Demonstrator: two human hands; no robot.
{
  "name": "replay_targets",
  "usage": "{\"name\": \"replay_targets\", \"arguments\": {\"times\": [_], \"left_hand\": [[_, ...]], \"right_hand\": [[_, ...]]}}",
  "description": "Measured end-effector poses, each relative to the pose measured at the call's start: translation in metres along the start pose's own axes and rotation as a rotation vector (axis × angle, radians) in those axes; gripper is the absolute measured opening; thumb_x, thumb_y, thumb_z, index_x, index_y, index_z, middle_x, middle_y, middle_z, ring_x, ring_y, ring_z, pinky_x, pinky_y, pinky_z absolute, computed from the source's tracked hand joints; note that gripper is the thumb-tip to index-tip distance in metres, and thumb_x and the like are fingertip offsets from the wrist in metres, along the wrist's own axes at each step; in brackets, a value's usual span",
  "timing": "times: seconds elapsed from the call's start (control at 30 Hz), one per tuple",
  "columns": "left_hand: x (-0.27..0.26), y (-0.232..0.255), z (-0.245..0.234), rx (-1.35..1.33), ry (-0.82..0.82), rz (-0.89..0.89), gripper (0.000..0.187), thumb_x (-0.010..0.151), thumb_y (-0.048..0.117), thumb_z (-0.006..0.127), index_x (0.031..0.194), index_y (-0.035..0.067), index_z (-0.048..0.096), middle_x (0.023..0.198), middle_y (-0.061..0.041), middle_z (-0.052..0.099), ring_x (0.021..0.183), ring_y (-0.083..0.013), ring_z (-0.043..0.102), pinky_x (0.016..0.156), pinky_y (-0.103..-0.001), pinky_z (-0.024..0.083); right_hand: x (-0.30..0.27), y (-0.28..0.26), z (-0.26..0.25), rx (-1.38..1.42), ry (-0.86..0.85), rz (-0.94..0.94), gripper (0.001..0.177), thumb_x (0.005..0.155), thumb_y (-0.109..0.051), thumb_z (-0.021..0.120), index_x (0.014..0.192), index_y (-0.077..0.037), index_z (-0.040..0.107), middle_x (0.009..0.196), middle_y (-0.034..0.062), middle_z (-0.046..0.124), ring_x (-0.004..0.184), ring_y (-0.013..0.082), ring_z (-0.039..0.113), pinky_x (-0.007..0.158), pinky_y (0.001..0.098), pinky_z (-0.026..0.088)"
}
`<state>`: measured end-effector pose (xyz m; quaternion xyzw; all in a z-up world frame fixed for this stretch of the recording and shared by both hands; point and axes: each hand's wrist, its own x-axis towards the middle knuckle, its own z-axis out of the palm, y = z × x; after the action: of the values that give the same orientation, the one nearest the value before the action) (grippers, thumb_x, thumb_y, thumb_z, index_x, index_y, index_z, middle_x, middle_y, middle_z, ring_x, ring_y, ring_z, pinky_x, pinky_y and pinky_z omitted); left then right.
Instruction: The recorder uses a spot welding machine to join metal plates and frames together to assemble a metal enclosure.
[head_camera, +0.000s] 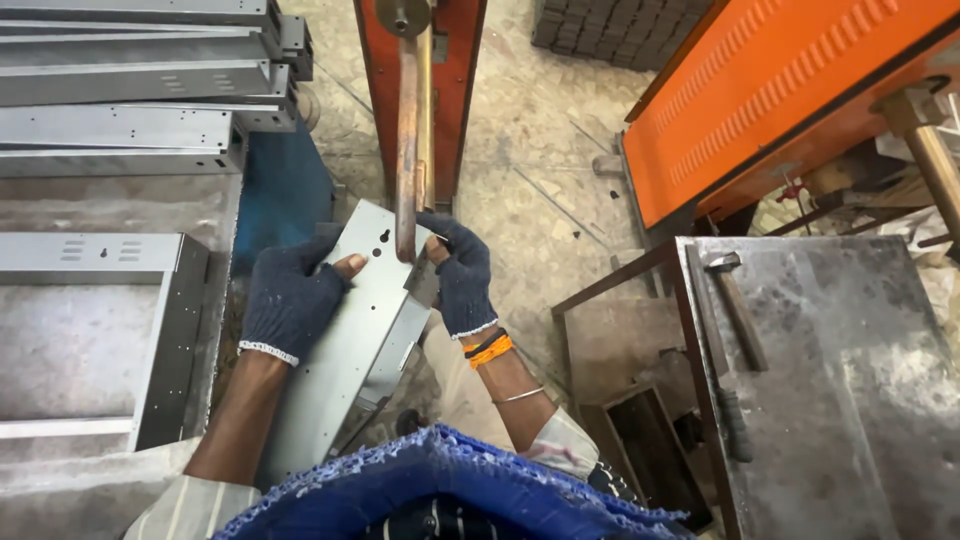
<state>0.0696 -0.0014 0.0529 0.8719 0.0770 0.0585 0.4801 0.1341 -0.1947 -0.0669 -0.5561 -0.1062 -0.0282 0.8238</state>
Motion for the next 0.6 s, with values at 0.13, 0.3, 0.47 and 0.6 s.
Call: {"name": "replay_targets", "arguments": {"times": [0.13,0.3,0.47,0.6], "left_hand": [[0.0,-0.001,0.0,0.034,-0.007,0.054,0.038,0.086,0.026,0.076,0.115,0.001,0.075,0.082,-0.02,0.077,0.069,-0.0185,0.074,0.068,-0.035,0.055],[0.0,0.001,-0.002,0.032,-0.016,0.042,0.036,0.086,0.023,0.077,0.114,0.001,0.076,0.085,-0.019,0.078,0.071,-0.0168,0.074,0.07,-0.035,0.056],[0.003,-0.007,0.0,-0.007,-0.004,0.093,0.04,0.086,0.024,0.077,0.118,0.001,0.074,0.086,-0.018,0.078,0.073,-0.0161,0.072,0.069,-0.035,0.056],[-0.001,0.001,-0.001,0.021,-0.012,-0.007,0.039,0.086,0.025,0.076,0.118,0.002,0.075,0.085,-0.019,0.078,0.072,-0.0159,0.073,0.07,-0.035,0.056]], "right_hand": [[0.001,0.006,-0.005,-0.021,0.0,0.025,0.029,0.099,-0.014,0.068,0.125,-0.001,0.074,0.11,0.0002,0.072,0.094,0.0071,0.061,0.082,0.0227,0.048],[-0.003,-0.033,0.005,-0.198,-0.003,0.1,0.029,0.101,-0.015,0.065,0.127,-0.003,0.071,0.105,-0.0039,0.069,0.082,0.0027,0.053,0.068,0.0196,0.042],[-0.001,-0.028,-0.01,-0.187,-0.168,-0.011,0.029,0.105,-0.01,0.062,0.133,-0.002,0.067,0.123,0.0021,0.069,0.11,0.0098,0.06,0.097,0.0275,0.048],[-0.012,-0.062,-0.005,-0.36,-0.293,-0.098,0.052,0.093,-0.006,0.065,0.144,-0.007,0.057,0.134,0.0077,0.067,0.125,0.0167,0.064,0.109,0.0331,0.051]]}}
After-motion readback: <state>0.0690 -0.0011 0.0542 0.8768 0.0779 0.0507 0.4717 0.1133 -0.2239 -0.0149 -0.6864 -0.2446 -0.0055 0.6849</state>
